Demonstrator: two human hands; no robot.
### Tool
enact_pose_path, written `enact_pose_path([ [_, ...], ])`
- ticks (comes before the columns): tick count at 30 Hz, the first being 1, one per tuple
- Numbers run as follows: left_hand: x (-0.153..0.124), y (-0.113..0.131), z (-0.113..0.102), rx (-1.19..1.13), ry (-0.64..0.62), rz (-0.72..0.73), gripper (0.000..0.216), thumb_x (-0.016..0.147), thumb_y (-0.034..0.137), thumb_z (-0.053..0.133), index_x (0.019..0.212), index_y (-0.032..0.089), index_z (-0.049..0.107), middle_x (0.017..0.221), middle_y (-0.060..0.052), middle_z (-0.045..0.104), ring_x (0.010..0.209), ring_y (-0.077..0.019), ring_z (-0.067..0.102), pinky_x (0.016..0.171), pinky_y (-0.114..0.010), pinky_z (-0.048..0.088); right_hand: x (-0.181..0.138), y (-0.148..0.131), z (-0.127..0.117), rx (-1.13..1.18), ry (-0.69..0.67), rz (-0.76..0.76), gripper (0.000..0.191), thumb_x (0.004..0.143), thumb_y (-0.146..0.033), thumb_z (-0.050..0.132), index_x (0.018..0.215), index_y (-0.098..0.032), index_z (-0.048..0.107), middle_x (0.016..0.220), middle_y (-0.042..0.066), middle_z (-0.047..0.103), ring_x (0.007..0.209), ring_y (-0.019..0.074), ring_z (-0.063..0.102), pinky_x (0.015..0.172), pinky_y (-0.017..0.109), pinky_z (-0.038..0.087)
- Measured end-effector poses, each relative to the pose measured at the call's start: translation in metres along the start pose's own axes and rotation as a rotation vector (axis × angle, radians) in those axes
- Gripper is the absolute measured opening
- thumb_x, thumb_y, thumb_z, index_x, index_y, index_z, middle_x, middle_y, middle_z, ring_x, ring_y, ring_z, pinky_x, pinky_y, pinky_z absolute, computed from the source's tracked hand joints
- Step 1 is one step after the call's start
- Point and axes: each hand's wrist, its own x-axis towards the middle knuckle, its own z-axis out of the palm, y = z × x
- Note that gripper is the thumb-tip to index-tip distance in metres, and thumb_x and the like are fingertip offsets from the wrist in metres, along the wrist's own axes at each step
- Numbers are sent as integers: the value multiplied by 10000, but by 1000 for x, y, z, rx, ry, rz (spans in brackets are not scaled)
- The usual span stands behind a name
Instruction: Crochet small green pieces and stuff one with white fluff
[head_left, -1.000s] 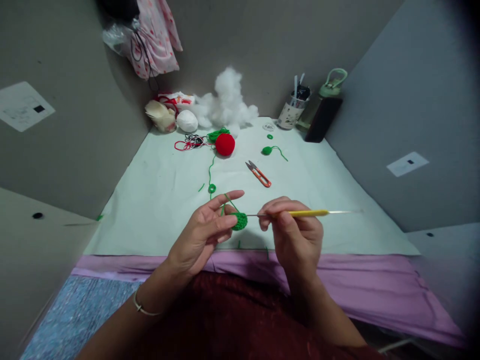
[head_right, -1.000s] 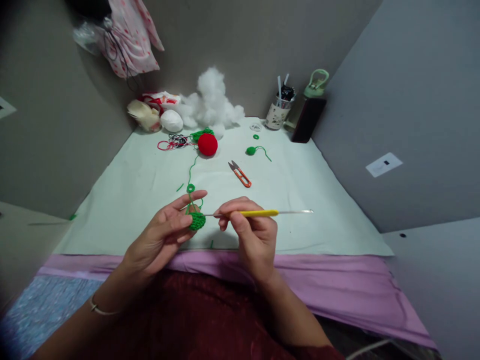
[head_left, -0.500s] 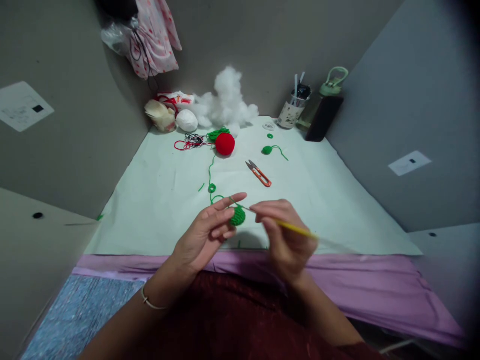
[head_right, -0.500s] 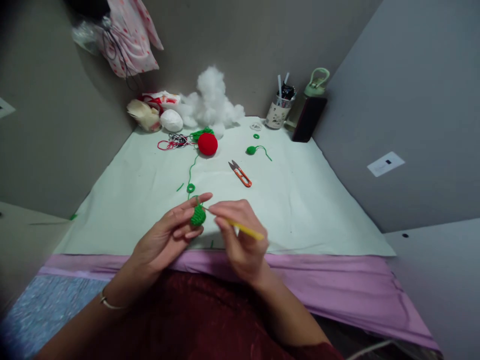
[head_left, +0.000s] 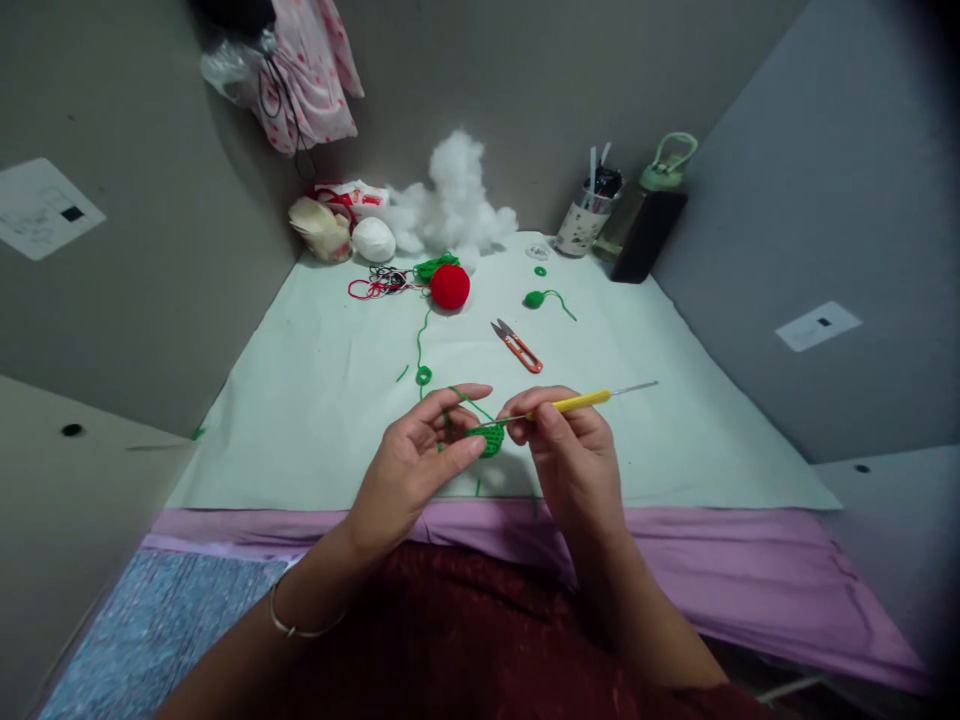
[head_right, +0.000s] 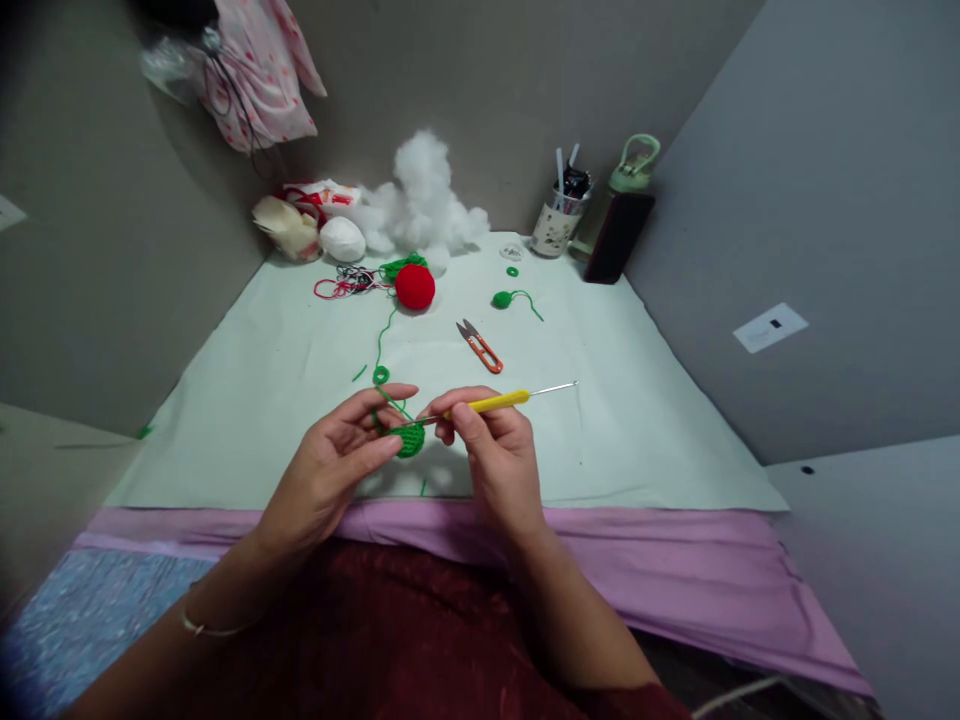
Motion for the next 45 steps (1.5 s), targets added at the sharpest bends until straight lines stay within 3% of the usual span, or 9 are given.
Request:
enact_pose_path([
  [11,-4,5,3,209,73,94,369,863,181,747,1228,232,723,922,-23,647,930,-167,612,943,-319,488,-4,-12,-5,-186,-104,-141,188,1036,-279,567,960,-221,730,888,45,748,820,178,692,717,332,561],
  [19,-5,2,13,467,264,337,378,817,138,765,1176,254,744,981,-23,688,895,-170,618,978,-361,480,-12,-11,-2,-780,-204,-680,241,990,-136,572,1170,-251,685,1014,75,782,891,210,700,795,394,546],
  [21,-5,3,14,410,271,298,416,802,157,794,1202,255,741,926,-13,682,862,-166,597,924,-337,484,-15,-7,-2,-851,-165,-765,306,969,-139,616,1228,-283,691,1054,75,789,915,219,708,808,399,569],
  [24,-2,6,12,105,164,83,511,802,246,836,1295,245,702,861,-2,657,800,-145,571,800,-285,473,-20,-3,-3,-959,-131,-834,466,909,-88,696,1296,-347,700,1099,52,785,950,226,719,812,390,610],
  [26,0,7,10,-134,47,-101,591,799,304,850,1357,230,668,835,3,628,737,-121,543,711,-253,441,-22,-2,-2,-943,-119,-811,497,897,-62,706,1309,-340,706,1122,58,775,969,227,723,795,379,624],
  [29,3,7,4,-322,-47,-268,645,777,314,870,1376,196,662,807,9,591,667,-87,467,629,-224,381,-20,-4,1,-680,-91,-649,351,968,-113,631,1248,-298,736,1062,67,771,933,222,722,754,384,620],
  [35,2,6,-3,-294,18,-155,507,785,238,860,1274,194,732,890,-12,604,748,-91,503,687,-207,411,-10,-7,2,-145,11,-273,194,1021,-220,577,1006,-260,766,899,37,742,679,155,635,630,338,557],
  [41,-1,3,7,-99,-18,-78,440,838,279,818,1269,245,732,965,-27,644,914,-148,576,865,-261,470,-12,-5,5,-248,-81,-276,171,1000,-233,623,1011,-265,791,958,51,767,952,212,704,810,391,586],
  [45,1,4,8,-144,9,-69,567,819,221,814,1366,246,667,926,-9,625,874,-131,560,855,-249,462,-12,-6,5,-235,-54,-244,168,998,-243,629,999,-263,795,924,46,755,888,199,698,808,388,583],
])
